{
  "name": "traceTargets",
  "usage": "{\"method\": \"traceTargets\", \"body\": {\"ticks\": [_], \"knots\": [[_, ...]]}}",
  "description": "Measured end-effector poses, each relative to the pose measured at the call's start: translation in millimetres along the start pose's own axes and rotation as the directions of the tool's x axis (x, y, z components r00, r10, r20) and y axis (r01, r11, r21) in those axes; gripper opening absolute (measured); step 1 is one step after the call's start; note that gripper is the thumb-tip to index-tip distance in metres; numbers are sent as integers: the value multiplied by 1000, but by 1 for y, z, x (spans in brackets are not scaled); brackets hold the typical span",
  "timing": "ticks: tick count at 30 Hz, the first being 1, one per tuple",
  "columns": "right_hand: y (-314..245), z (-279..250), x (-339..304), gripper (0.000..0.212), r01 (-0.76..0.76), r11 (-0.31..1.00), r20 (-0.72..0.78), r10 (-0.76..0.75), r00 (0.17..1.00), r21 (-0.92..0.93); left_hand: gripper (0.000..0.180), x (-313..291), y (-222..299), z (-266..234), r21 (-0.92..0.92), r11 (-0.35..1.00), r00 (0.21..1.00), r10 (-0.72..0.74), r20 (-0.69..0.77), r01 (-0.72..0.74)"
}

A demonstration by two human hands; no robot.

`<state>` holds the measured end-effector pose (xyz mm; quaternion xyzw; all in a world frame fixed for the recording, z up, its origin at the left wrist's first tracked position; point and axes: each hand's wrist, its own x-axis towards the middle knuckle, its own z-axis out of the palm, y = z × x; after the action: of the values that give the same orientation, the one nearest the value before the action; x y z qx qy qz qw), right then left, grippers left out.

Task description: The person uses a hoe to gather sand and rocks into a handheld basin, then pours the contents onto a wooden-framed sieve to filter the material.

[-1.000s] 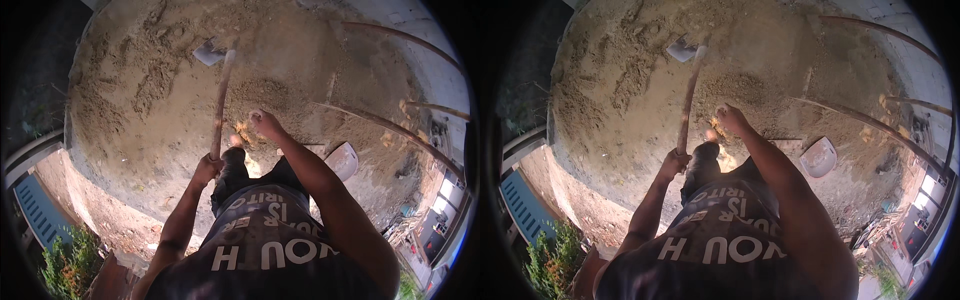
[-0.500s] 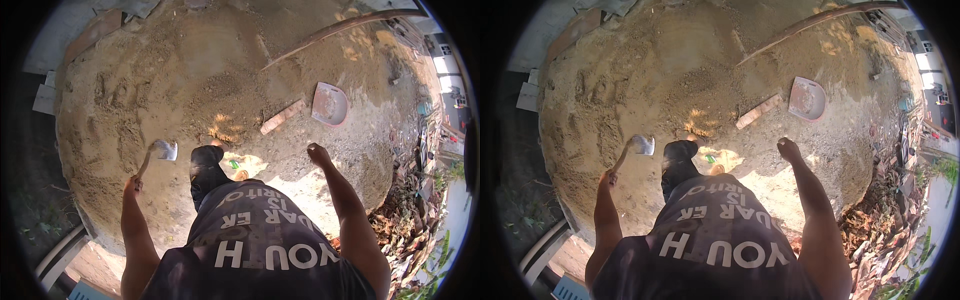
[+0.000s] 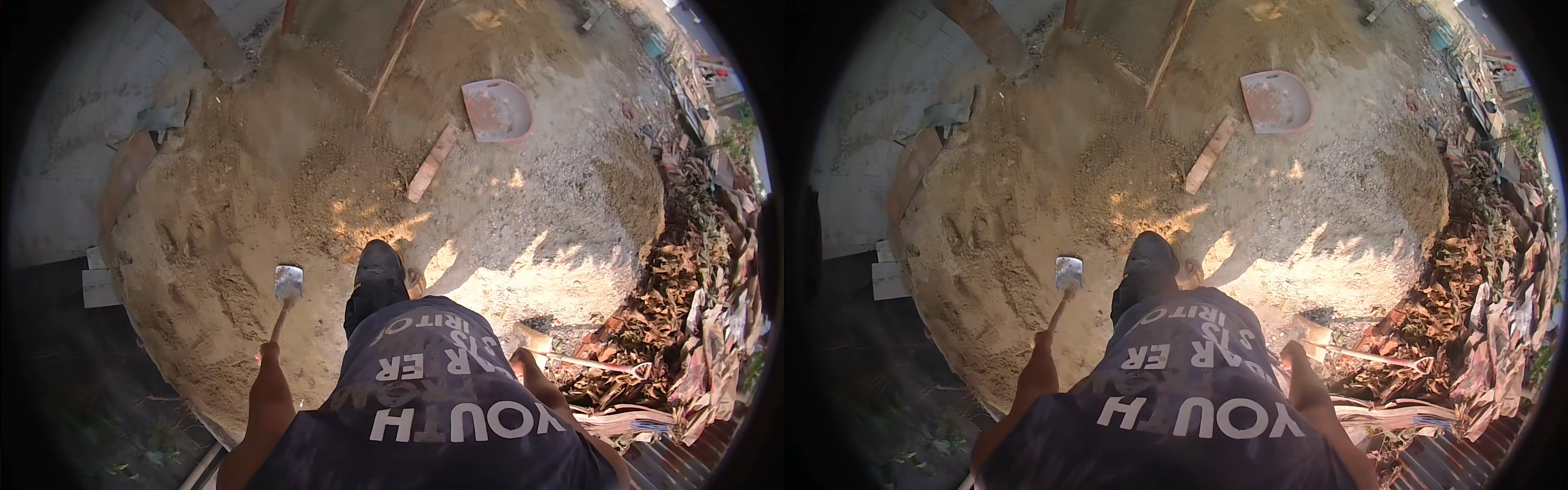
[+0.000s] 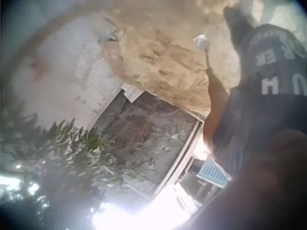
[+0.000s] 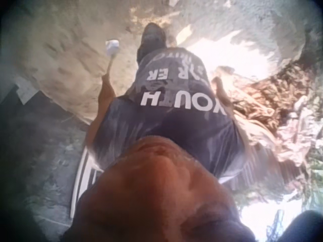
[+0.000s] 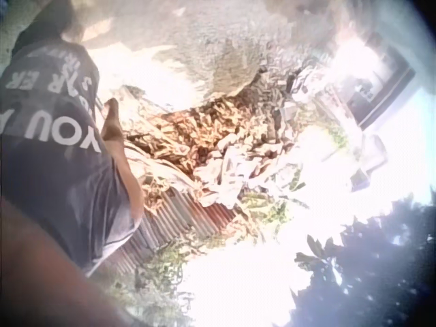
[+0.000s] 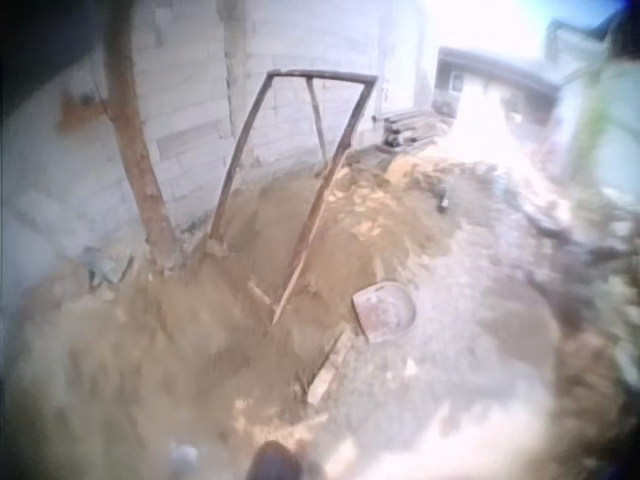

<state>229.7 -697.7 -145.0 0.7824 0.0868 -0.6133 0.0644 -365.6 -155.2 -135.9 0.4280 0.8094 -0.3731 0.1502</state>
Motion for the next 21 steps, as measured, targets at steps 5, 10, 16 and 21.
{"method": "traceTargets", "body": {"ticks": [5, 10, 16, 21], "knots": [[-131, -99, 13, 24, 268, 857, -207, -193, 959, 440, 33, -100, 121, 74, -123, 915, 923, 374, -94, -383], [-326, -233, -46, 32, 712, 674, -518, -545, 659, 196, 28, -134, 247, 55, -500, 703, 615, 700, 364, -505], [-313, -299, -58, 31, 612, 711, -548, -376, 747, 347, 27, -153, 354, -52, -634, 378, 421, 903, 90, -675], [-183, -263, 3, 23, 269, 796, -389, -46, 920, 543, 17, -123, 422, -134, -897, 369, 599, 784, 160, -243]]}}
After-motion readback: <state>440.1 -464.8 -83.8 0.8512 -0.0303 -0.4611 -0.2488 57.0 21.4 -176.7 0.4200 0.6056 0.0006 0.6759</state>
